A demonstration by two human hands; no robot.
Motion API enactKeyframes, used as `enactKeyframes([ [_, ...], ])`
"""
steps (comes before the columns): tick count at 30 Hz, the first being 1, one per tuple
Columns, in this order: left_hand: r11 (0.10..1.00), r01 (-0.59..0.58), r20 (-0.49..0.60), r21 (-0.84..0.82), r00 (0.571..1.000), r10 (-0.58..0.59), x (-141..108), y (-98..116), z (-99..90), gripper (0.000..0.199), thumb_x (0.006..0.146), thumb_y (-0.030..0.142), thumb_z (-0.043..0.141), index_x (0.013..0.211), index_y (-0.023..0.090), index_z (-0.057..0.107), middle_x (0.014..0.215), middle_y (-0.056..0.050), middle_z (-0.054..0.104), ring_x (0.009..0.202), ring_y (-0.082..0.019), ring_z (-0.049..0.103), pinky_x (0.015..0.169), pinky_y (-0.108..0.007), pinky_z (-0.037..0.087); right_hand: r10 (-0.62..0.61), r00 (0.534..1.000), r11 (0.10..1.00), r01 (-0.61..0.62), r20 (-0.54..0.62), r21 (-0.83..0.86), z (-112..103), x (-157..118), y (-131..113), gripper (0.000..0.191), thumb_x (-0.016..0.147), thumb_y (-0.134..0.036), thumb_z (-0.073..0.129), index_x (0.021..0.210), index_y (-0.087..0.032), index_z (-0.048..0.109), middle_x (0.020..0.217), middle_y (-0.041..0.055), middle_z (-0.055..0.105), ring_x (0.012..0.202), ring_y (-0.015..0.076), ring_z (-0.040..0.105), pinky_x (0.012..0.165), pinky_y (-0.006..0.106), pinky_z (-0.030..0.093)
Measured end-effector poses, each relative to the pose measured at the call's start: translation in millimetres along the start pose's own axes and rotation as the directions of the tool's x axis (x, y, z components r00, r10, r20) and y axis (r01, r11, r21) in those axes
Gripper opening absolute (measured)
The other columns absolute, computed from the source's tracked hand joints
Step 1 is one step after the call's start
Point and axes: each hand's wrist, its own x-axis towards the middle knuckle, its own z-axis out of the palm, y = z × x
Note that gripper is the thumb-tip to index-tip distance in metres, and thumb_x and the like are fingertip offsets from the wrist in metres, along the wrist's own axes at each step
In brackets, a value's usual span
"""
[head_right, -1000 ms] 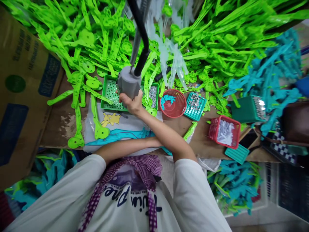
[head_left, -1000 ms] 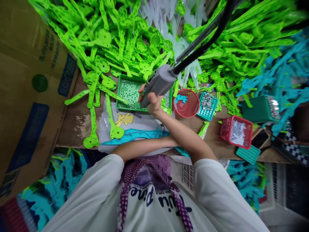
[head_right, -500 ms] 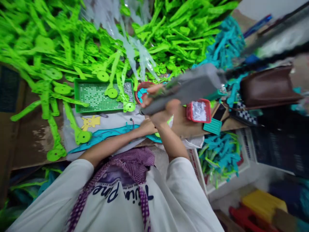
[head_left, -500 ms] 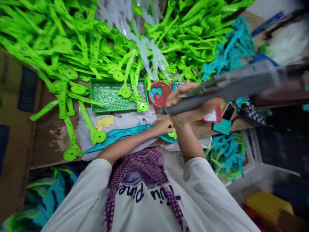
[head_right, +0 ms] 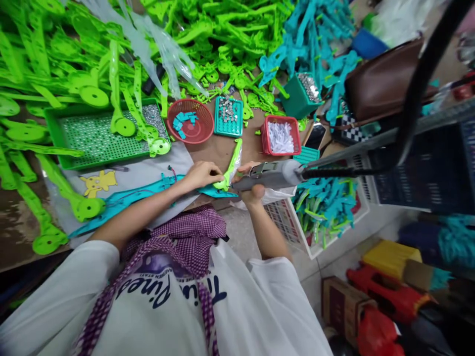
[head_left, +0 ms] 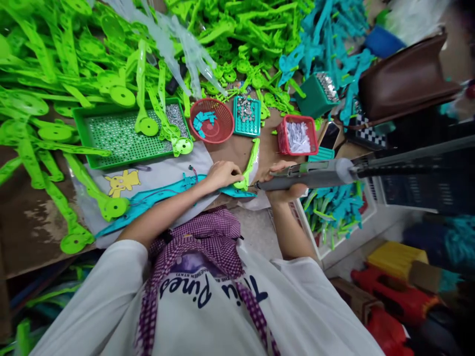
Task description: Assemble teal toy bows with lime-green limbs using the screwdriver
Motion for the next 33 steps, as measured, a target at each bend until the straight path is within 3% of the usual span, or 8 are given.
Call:
enactKeyframes([
  [4, 1.0, -0.008, -0.004, -0.026, 1.0, 0.008, 1.9, -2.9, -0.4, 0.023, 0.087, 0.038, 0.068, 0.098, 0.024, 0.082, 0.099, -0.005, 0.08, 0.09, -0.021, 0.071, 0.077, -0.03, 0.046, 0.094, 0.995, 0.992, -0.092, 0.023, -0.088, 1.8, 0.2, -1.8, 0.091, 0.043, -0.107, 0.032, 0.076, -0.029, 0.064, 0.053, 0.0002, 0.047, 0.063, 0.0287, 0.07, 0.049, 0.041, 0.059],
  [10, 0.999, 0.009, 0.002, -0.037, 1.0, -0.009, 2.4, -0.8, -2.7, 0.02, 0.085, 0.036, 0.07, 0.095, 0.024, 0.082, 0.095, -0.004, 0.08, 0.086, -0.019, 0.071, 0.071, -0.028, 0.045, 0.208, 0.975, 0.976, -0.201, 0.085, -0.08, 1.6, -2.6, 4.2, 0.094, 0.034, -0.109, 0.032, 0.075, -0.031, 0.063, 0.048, -0.0001, 0.041, 0.068, 0.033, 0.07, 0.053, 0.045, 0.058],
  [15, 1.0, 0.009, -0.007, 0.001, 1.0, -0.009, -0.7, 3.3, -2.0, 0.02, 0.087, 0.036, 0.07, 0.096, 0.023, 0.081, 0.099, -0.005, 0.079, 0.089, -0.02, 0.07, 0.074, -0.028, 0.045, 0.285, 0.947, 0.953, -0.263, 0.15, -0.15, -2.9, -11.0, 14.0, 0.095, 0.027, -0.111, 0.034, 0.073, -0.032, 0.059, 0.051, 0.0016, 0.048, 0.068, 0.0328, 0.07, 0.053, 0.045, 0.055],
  [21, 1.0, -0.025, -0.01, -0.007, 1.0, 0.025, -0.8, -0.7, 0.7, 0.022, 0.087, 0.038, 0.071, 0.095, 0.02, 0.08, 0.094, -0.005, 0.078, 0.085, -0.018, 0.069, 0.075, -0.028, 0.046, 0.178, 0.982, 0.981, -0.173, 0.056, -0.083, 1.6, -18.2, 17.3, 0.082, 0.04, -0.107, 0.036, 0.063, -0.03, 0.049, 0.049, -0.0009, 0.046, 0.052, 0.0255, 0.061, 0.054, 0.045, 0.056],
  [26, 1.0, -0.014, 0.001, -0.011, 1.0, 0.014, -0.9, 1.2, -1.1, 0.019, 0.088, 0.035, 0.071, 0.094, 0.019, 0.08, 0.094, -0.006, 0.078, 0.086, -0.018, 0.07, 0.076, -0.029, 0.047, 0.104, 0.993, 0.991, -0.099, 0.052, -0.089, 7.4, -18.2, 16.8, 0.08, 0.041, -0.106, 0.038, 0.06, -0.029, 0.043, 0.045, -0.0034, 0.039, 0.05, 0.0238, 0.06, 0.048, 0.04, 0.05],
  [30, 1.0, -0.007, 0.001, -0.004, 1.0, 0.007, -2.6, 2.1, -2.2, 0.019, 0.088, 0.035, 0.071, 0.094, 0.02, 0.08, 0.096, -0.006, 0.078, 0.088, -0.019, 0.07, 0.079, -0.03, 0.048, 0.018, 0.999, 0.999, -0.016, 0.041, -0.044, 7.0, -17.5, 16.4, 0.075, 0.051, -0.103, 0.039, 0.064, -0.029, 0.046, 0.049, -0.0025, 0.045, 0.055, 0.0243, 0.064, 0.05, 0.04, 0.051],
  [33, 1.0, 0.012, -0.006, 0.001, 1.0, -0.012, -1.8, 3.0, -1.1, 0.019, 0.088, 0.036, 0.071, 0.094, 0.021, 0.079, 0.098, -0.005, 0.078, 0.091, -0.02, 0.07, 0.079, -0.03, 0.048, 0.049, 0.996, 0.996, -0.044, 0.067, -0.077, 10.1, -11.4, 7.3, 0.072, 0.054, -0.1, 0.044, 0.071, -0.031, 0.055, 0.05, -0.0017, 0.05, 0.053, 0.0249, 0.064, 0.046, 0.039, 0.049],
])
